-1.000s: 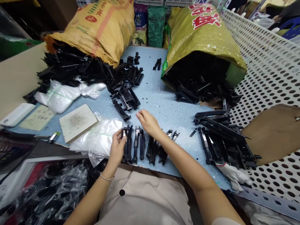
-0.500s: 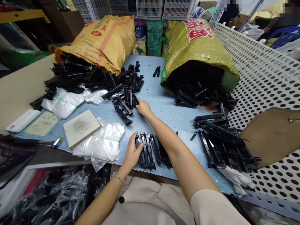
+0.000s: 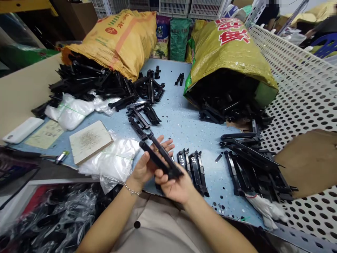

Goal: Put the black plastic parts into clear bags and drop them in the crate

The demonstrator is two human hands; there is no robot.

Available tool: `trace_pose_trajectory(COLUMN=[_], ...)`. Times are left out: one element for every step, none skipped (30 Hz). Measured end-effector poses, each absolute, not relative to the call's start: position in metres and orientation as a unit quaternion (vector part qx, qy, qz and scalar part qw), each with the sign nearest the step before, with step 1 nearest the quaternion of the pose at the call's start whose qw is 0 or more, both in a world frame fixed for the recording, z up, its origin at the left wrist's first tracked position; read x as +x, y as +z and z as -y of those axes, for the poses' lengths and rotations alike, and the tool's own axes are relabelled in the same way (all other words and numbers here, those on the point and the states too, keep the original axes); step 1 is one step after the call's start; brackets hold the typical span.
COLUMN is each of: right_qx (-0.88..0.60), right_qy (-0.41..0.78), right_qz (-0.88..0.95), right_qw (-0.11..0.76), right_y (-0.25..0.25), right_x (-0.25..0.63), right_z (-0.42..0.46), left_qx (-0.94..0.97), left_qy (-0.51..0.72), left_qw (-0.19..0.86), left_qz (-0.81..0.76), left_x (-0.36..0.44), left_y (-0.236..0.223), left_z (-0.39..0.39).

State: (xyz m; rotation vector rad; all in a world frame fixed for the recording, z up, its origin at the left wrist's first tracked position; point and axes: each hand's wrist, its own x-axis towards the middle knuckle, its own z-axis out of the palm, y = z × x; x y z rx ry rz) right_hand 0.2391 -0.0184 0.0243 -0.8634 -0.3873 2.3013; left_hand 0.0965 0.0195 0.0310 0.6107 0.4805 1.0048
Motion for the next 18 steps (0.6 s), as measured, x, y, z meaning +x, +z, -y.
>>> trace_pose_trajectory(right_qx=[-0.331, -0.347, -0.374, -0.41, -0.452, -0.49, -0.516, -0.527, -0.523, -0.509, -0.491, -0.475, -0.467, -0.468, -0.475, -0.483, -0.481, -0.468], right_qy=[0.886, 0.882, 0.862, 0.822, 0.757, 0.666, 0.558, 0.444, 0.334, 0.241, 0.172, 0.131, 0.117, 0.131, 0.168, 0.213, 0.259, 0.293], right_qz=[0.16, 0.19, 0.236, 0.298, 0.372, 0.454, 0.538, 0.617, 0.686, 0.74, 0.779, 0.805, 0.818, 0.82, 0.812, 0.8, 0.791, 0.79], right_qw=[0.284, 0.258, 0.248, 0.259, 0.291, 0.333, 0.364, 0.38, 0.38, 0.368, 0.35, 0.331, 0.317, 0.304, 0.294, 0.285, 0.276, 0.266], right_y=[0.021, 0.019, 0.017, 0.018, 0.019, 0.021, 0.024, 0.028, 0.032, 0.035, 0.038, 0.04, 0.042, 0.043, 0.045, 0.046, 0.046, 0.046], right_x=[0.236, 0.235, 0.236, 0.239, 0.244, 0.249, 0.254, 0.258, 0.26, 0.261, 0.261, 0.26, 0.259, 0.257, 0.256, 0.255, 0.254, 0.253], right_z=[0.027, 0.032, 0.034, 0.033, 0.03, 0.025, 0.018, 0.011, 0.004, -0.004, -0.011, -0.017, -0.021, -0.024, -0.024, -0.023, -0.018, -0.012], left_qx=[0.284, 0.284, 0.29, 0.303, 0.322, 0.343, 0.362, 0.372, 0.369, 0.355, 0.338, 0.322, 0.312, 0.308, 0.307, 0.306, 0.302, 0.293], left_qy=[0.456, 0.451, 0.45, 0.449, 0.446, 0.437, 0.42, 0.398, 0.378, 0.363, 0.356, 0.355, 0.36, 0.369, 0.379, 0.39, 0.4, 0.411], left_qw=[0.814, 0.815, 0.806, 0.789, 0.766, 0.742, 0.727, 0.723, 0.731, 0.745, 0.756, 0.762, 0.761, 0.756, 0.747, 0.739, 0.733, 0.729], left_qz=[-0.219, -0.228, -0.253, -0.291, -0.334, -0.374, -0.406, -0.425, -0.432, -0.433, -0.434, -0.435, -0.439, -0.445, -0.451, -0.456, -0.46, -0.462], left_x=[0.096, 0.095, 0.094, 0.093, 0.092, 0.092, 0.092, 0.093, 0.095, 0.097, 0.098, 0.099, 0.099, 0.099, 0.097, 0.094, 0.091, 0.087], left_y=[0.034, 0.036, 0.038, 0.039, 0.041, 0.042, 0.044, 0.046, 0.047, 0.048, 0.048, 0.048, 0.047, 0.046, 0.045, 0.043, 0.042, 0.041], left_z=[-0.018, -0.017, -0.014, -0.012, -0.009, -0.006, -0.003, -0.001, 0.002, 0.004, 0.005, 0.005, 0.005, 0.004, 0.002, -0.001, -0.003, -0.006])
